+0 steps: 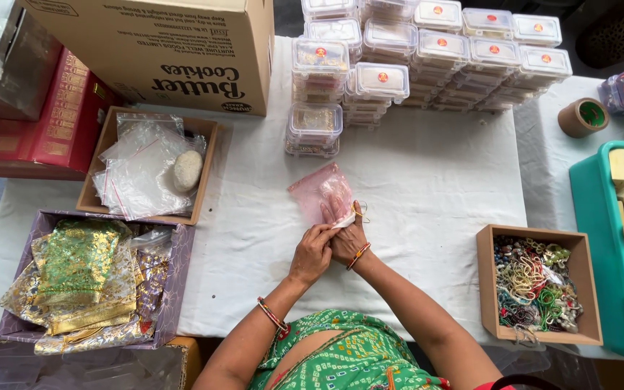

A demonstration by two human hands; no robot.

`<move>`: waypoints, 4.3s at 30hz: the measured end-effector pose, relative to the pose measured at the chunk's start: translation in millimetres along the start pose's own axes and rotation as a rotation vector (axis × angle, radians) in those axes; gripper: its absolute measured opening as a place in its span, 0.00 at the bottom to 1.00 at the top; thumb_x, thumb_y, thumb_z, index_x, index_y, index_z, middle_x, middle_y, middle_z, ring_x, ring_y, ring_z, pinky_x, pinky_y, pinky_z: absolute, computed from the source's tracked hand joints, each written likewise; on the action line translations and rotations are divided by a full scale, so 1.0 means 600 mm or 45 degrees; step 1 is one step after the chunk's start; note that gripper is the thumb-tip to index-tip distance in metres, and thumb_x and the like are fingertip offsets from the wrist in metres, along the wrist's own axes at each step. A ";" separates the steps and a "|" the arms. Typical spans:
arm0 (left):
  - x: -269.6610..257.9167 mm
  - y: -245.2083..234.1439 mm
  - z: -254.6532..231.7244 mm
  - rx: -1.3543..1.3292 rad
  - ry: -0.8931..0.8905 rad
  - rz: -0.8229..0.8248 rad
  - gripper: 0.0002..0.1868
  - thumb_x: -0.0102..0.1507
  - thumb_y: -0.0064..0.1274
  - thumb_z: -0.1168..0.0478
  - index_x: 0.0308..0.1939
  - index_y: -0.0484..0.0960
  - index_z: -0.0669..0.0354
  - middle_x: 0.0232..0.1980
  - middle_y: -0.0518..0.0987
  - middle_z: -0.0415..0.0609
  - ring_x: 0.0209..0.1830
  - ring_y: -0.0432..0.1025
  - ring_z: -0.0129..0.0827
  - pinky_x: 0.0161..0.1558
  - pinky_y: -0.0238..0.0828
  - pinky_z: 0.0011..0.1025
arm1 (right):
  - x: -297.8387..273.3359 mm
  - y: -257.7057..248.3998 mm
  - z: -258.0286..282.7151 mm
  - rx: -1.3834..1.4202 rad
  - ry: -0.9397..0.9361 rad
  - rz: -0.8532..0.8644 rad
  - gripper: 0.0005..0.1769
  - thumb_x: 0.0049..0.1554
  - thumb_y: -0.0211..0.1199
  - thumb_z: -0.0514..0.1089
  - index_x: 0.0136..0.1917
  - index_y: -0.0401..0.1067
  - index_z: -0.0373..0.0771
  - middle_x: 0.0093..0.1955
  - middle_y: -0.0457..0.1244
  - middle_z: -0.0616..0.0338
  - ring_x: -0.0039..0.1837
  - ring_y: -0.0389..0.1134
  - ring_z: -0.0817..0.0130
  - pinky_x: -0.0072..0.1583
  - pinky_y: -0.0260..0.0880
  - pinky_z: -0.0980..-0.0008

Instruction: The person organizes small plastic containers on a table, then picks up a bracelet from a box. They place the bracelet into a small plastic bag, wrap it in a pink cloth, and put it into a plastic container. They repeat the process with another bracelet, wrapping it in a gold-patterned cloth before placing it in a container.

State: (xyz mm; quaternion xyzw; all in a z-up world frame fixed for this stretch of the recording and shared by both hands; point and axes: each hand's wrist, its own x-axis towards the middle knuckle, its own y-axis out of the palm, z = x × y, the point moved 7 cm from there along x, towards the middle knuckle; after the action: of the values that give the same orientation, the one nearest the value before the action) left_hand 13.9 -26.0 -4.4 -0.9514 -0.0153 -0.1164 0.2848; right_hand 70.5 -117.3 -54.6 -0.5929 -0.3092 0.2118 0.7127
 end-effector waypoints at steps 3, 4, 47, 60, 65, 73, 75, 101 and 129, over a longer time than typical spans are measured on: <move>0.002 0.000 0.003 -0.020 -0.026 -0.008 0.26 0.56 0.48 0.76 0.58 0.81 0.59 0.56 0.77 0.52 0.57 0.72 0.47 0.59 0.71 0.40 | 0.005 0.017 -0.010 -0.061 -0.002 0.042 0.44 0.55 0.56 0.59 0.78 0.54 0.38 0.84 0.45 0.43 0.88 0.37 0.51 0.79 0.19 0.31; 0.002 0.001 0.006 -0.021 -0.047 -0.005 0.25 0.57 0.48 0.75 0.57 0.82 0.60 0.56 0.77 0.52 0.57 0.73 0.47 0.59 0.72 0.40 | 0.007 0.020 -0.012 -0.027 -0.019 0.028 0.43 0.55 0.56 0.59 0.77 0.55 0.38 0.83 0.46 0.46 0.87 0.37 0.50 0.79 0.19 0.30; -0.014 0.021 0.166 -0.987 -0.732 -0.292 0.41 0.53 0.62 0.73 0.67 0.61 0.55 0.67 0.68 0.48 0.63 0.69 0.36 0.59 0.72 0.34 | 0.090 -0.316 -0.039 0.786 0.226 -0.244 0.10 0.54 0.65 0.35 0.51 0.75 0.41 0.59 0.67 0.60 0.57 0.71 0.58 0.57 0.72 0.66; -0.036 0.050 0.233 -1.381 -0.911 0.142 0.20 0.57 0.66 0.64 0.52 0.78 0.62 0.48 0.83 0.50 0.46 0.79 0.36 0.46 0.78 0.34 | -0.037 -0.073 -0.206 1.673 1.032 0.190 0.15 0.57 0.60 0.37 0.58 0.73 0.34 0.51 0.69 0.59 0.49 0.71 0.72 0.51 0.74 0.68; -0.033 0.010 0.185 -0.373 -0.849 0.282 0.26 0.52 0.70 0.53 0.49 0.81 0.58 0.44 0.84 0.49 0.42 0.80 0.39 0.43 0.77 0.34 | -0.129 0.034 -0.218 1.365 1.240 0.387 0.17 0.56 0.65 0.38 0.58 0.75 0.34 0.50 0.69 0.55 0.48 0.70 0.68 0.48 0.72 0.66; 0.026 -0.014 0.182 0.189 -0.742 0.322 0.33 0.47 0.71 0.48 0.53 0.81 0.50 0.48 0.85 0.48 0.50 0.79 0.42 0.51 0.74 0.39 | -0.116 0.051 -0.261 1.189 0.979 0.084 0.15 0.53 0.72 0.41 0.53 0.77 0.34 0.50 0.72 0.52 0.50 0.73 0.65 0.54 0.74 0.62; 0.034 -0.008 0.177 0.253 -0.732 0.366 0.33 0.46 0.72 0.49 0.54 0.80 0.48 0.49 0.85 0.48 0.51 0.78 0.42 0.51 0.74 0.39 | -0.104 0.009 -0.248 0.901 0.995 0.136 0.16 0.54 0.72 0.43 0.55 0.77 0.38 0.55 0.72 0.54 0.54 0.74 0.63 0.58 0.74 0.61; 0.027 -0.009 0.175 0.306 -0.588 0.362 0.32 0.46 0.73 0.43 0.50 0.82 0.50 0.48 0.78 0.45 0.52 0.73 0.42 0.50 0.71 0.41 | -0.038 -0.023 0.001 0.877 0.185 0.407 0.09 0.55 0.67 0.39 0.50 0.78 0.37 0.48 0.69 0.48 0.47 0.72 0.58 0.50 0.76 0.64; 0.004 -0.037 0.165 -0.258 -0.557 0.440 0.41 0.43 0.76 0.55 0.60 0.79 0.48 0.53 0.83 0.46 0.52 0.78 0.36 0.54 0.76 0.33 | -0.012 -0.069 -0.109 0.379 0.630 0.423 0.44 0.44 0.75 0.38 0.71 0.61 0.48 0.65 0.58 0.54 0.56 0.69 0.50 0.54 0.73 0.55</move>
State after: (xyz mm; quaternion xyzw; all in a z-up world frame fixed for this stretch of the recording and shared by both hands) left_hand 35.2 46.6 -71.8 -0.9660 0.0975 0.1405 0.1938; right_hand 108.2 -177.4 -22.3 -0.5581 0.0083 0.2174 0.8008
